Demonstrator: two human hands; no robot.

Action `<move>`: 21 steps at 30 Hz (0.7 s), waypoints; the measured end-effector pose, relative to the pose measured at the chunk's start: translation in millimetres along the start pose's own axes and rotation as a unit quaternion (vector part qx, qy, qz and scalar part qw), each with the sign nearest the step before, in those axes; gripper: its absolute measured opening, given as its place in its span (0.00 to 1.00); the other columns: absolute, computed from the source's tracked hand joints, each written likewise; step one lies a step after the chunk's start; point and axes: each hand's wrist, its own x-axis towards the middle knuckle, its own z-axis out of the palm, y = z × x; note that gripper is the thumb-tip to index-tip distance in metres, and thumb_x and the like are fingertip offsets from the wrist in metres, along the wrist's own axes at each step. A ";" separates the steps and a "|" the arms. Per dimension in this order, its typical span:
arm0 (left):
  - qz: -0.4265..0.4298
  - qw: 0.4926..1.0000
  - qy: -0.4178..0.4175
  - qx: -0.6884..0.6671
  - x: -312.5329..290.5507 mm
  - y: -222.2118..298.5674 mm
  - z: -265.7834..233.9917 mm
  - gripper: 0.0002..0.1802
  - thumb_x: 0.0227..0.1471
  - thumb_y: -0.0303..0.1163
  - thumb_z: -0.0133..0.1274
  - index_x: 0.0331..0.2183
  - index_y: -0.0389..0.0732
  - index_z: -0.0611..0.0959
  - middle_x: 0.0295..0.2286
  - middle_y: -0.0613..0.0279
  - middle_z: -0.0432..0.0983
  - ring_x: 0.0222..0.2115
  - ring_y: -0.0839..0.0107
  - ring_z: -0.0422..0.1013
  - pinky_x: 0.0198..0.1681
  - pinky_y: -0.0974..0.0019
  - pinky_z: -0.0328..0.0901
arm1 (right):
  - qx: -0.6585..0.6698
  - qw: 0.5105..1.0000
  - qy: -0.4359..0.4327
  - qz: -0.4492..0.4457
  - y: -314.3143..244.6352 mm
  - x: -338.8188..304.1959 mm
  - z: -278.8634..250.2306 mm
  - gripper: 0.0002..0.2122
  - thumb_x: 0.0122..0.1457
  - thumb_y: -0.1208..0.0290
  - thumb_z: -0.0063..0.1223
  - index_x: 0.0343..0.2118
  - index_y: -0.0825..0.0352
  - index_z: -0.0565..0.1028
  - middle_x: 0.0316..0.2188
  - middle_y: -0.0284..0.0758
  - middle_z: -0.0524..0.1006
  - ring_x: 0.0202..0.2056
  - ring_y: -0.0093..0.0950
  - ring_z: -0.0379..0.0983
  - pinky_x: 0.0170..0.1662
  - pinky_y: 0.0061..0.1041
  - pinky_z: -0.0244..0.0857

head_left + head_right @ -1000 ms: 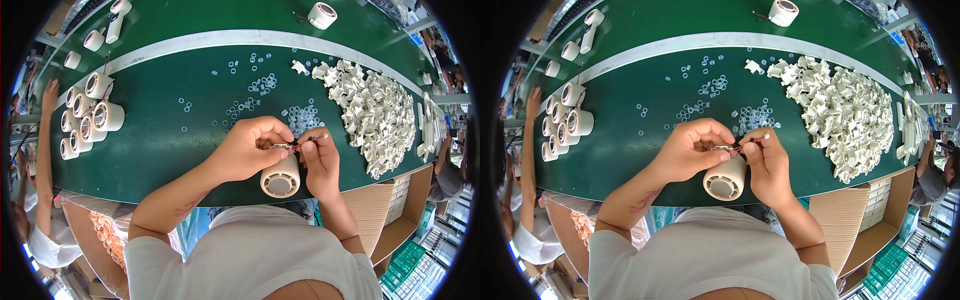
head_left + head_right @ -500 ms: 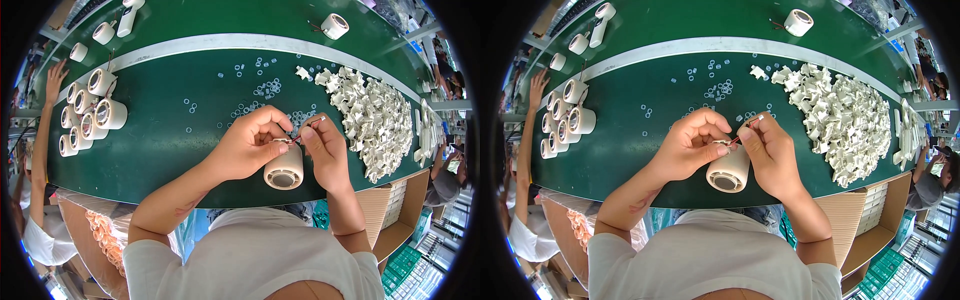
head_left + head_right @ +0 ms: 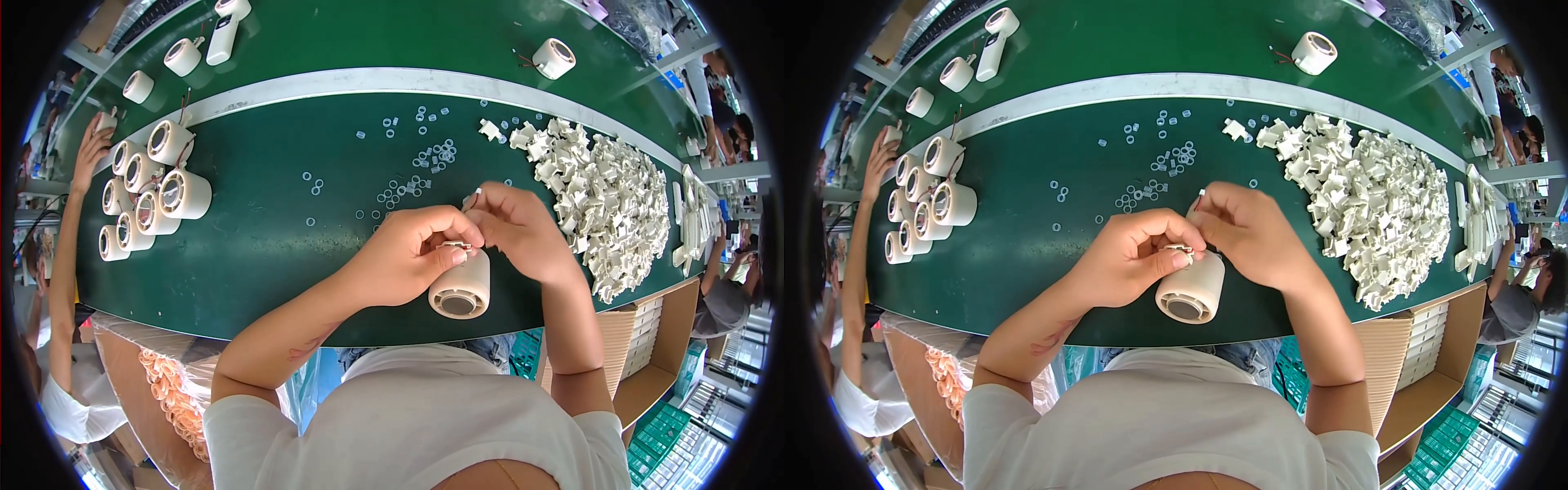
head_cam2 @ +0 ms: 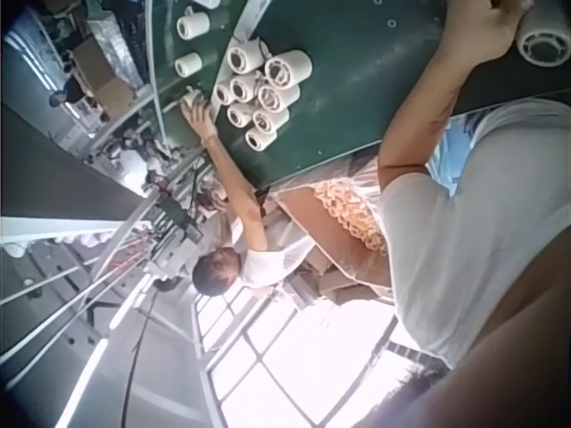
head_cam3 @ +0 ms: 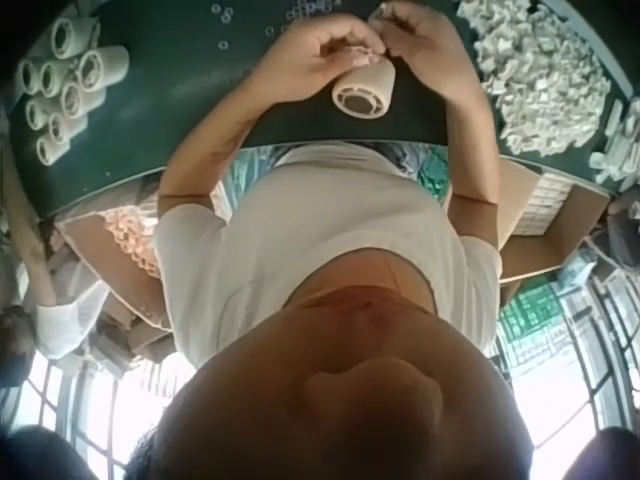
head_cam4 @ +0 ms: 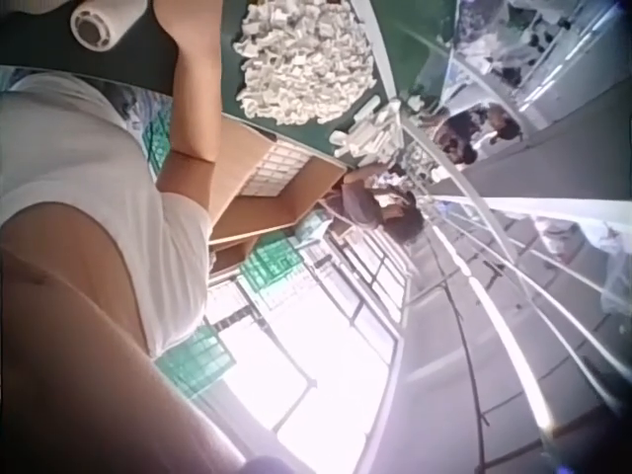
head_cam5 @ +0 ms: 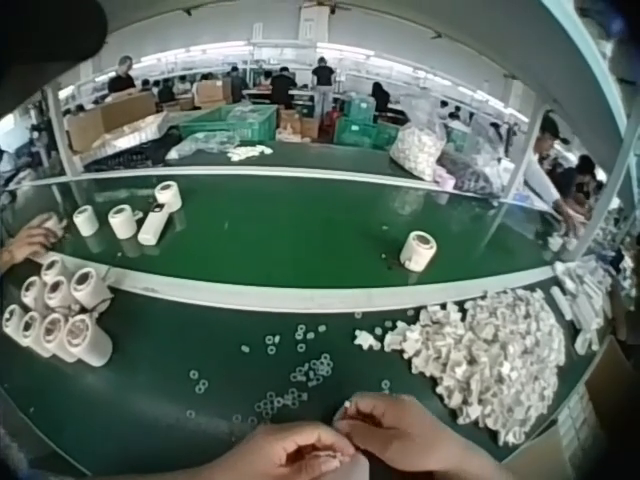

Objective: Manually inserting rubber o-rings onto plastic motor or fan housing components on an assembly line.

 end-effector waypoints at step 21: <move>-0.083 0.995 0.060 0.017 0.2 5.4 0.6 0.11 0.44 0.16 0.45 0.32 0.35 0.77 0.26 0.63 0.76 0.21 0.82 0.65 0.24 0.80 0.61 | -0.214 0.966 0.101 -0.105 -13.1 40.6 -13.2 0.08 0.45 0.78 0.58 0.27 0.70 0.70 0.22 0.34 0.71 0.24 0.27 0.68 0.29 0.22 0.63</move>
